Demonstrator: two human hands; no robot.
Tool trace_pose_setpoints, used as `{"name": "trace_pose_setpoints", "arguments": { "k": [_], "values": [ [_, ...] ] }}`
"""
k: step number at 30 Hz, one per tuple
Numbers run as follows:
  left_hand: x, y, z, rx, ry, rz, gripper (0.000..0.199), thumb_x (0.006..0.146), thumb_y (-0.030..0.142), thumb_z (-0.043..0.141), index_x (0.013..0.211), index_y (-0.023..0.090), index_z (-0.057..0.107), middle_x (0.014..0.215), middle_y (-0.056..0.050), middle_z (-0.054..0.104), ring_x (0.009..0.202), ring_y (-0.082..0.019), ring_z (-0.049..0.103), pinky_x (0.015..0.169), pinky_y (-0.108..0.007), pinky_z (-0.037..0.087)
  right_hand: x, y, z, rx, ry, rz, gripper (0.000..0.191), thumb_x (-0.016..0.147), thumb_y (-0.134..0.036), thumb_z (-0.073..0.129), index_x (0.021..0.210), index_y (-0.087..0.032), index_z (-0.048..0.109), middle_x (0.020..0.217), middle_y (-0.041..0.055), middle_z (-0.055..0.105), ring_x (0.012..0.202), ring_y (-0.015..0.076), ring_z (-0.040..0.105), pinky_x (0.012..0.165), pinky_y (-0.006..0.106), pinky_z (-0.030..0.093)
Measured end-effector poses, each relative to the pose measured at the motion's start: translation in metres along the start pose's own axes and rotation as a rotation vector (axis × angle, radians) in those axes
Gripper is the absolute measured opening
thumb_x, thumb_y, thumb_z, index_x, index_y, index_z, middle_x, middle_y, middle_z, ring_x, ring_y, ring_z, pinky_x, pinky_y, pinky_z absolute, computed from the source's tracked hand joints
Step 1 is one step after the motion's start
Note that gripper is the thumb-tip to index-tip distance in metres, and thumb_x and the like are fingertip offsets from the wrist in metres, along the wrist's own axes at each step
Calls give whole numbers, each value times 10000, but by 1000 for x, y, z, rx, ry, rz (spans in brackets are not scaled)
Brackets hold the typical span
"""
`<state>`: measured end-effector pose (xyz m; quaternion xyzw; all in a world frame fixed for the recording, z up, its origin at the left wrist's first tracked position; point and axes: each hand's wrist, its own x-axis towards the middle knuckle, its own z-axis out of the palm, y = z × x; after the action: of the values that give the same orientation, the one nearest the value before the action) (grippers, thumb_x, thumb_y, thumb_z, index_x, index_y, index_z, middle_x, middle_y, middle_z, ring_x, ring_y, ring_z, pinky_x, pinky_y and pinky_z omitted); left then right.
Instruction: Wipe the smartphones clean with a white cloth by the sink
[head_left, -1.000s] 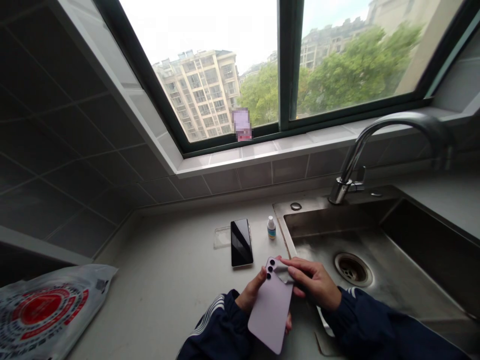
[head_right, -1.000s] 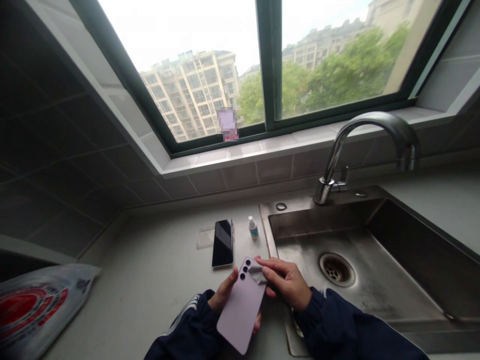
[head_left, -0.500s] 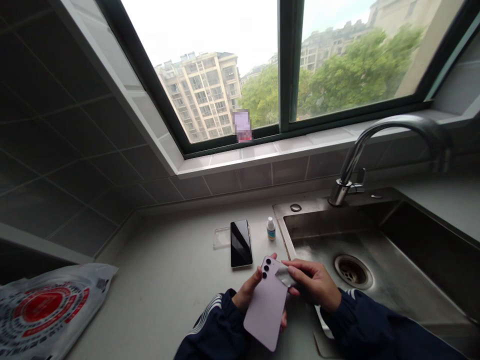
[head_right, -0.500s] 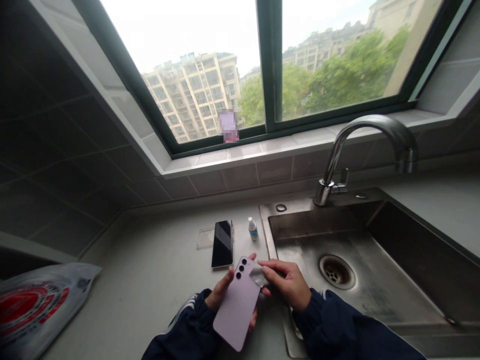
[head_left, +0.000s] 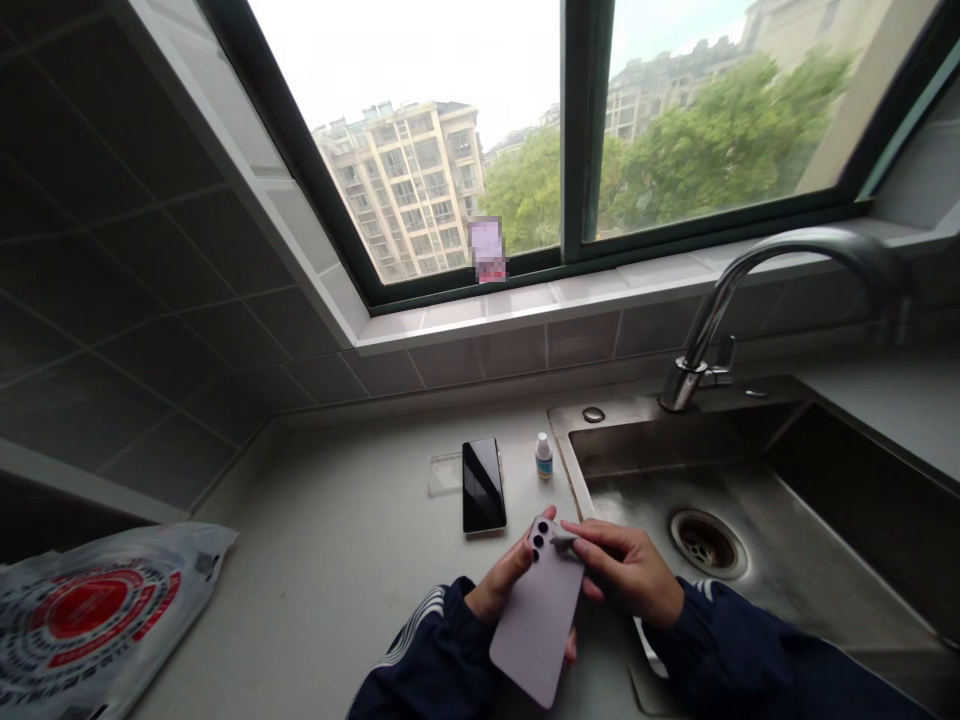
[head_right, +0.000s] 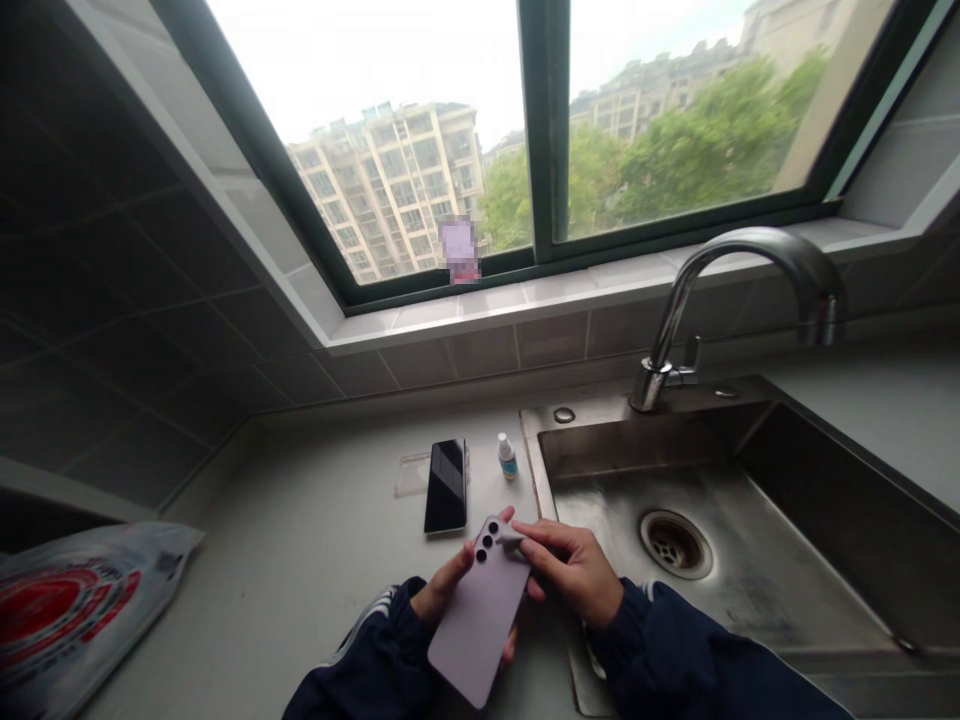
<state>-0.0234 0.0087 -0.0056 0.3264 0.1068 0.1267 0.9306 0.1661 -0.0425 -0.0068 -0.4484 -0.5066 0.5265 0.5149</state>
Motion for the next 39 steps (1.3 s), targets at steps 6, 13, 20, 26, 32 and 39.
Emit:
{"name": "trace_pose_setpoints", "arguments": {
  "k": [6, 13, 20, 26, 32, 39],
  "values": [
    [-2, -2, 1, 8, 17, -69, 935, 753, 721, 515, 1484, 266, 151, 1112, -180, 649, 673, -267, 689, 593, -407, 517, -1, -3, 1, 23, 0, 48, 428, 850, -495, 640, 1129, -179, 716, 992, 106, 693, 454, 85, 563, 401, 209, 451],
    [-1, 2, 20, 68, -21, -116, 877, 757, 683, 547, 1404, 130, 336, 790, -134, 698, 600, -256, 664, 551, -357, 505, -5, -2, 6, 51, 11, 144, 514, 810, -548, 663, 1202, -216, 682, 978, 118, 731, 547, 162, 653, 438, 242, 513],
    [0, -3, -6, 7, -22, 52, 923, 790, 669, 517, 1461, 411, -61, 1132, -158, 639, 670, -280, 700, 548, -399, 519, 3, 4, 1, 79, 35, 90, 466, 817, -492, 694, 1116, -135, 713, 808, 78, 733, 514, 125, 617, 574, 271, 530],
    [0, -2, 6, 61, -17, -68, 776, 761, 715, 500, 1288, 145, 502, 903, -159, 676, 618, -250, 676, 544, -368, 518, 0, 1, 1, 41, 19, 98, 487, 821, -548, 657, 1102, -155, 722, 1003, 117, 726, 532, 151, 651, 555, 297, 545],
    [2, -3, 20, 131, -26, -112, 666, 760, 623, 575, 1103, 52, 603, 818, -170, 663, 562, -245, 658, 491, -337, 513, -4, -2, 3, -75, -27, 91, 499, 841, -523, 644, 1217, -195, 667, 1202, 119, 668, 1065, 304, 647, 750, 332, 573],
    [0, -3, 3, 51, -17, 45, 957, 800, 576, 575, 1469, 345, -70, 1065, -164, 653, 659, -272, 702, 521, -371, 536, 2, 4, 1, 49, 10, 114, 440, 820, -485, 688, 1101, -148, 717, 840, 83, 744, 438, 107, 599, 444, 220, 484]
  ]
}}
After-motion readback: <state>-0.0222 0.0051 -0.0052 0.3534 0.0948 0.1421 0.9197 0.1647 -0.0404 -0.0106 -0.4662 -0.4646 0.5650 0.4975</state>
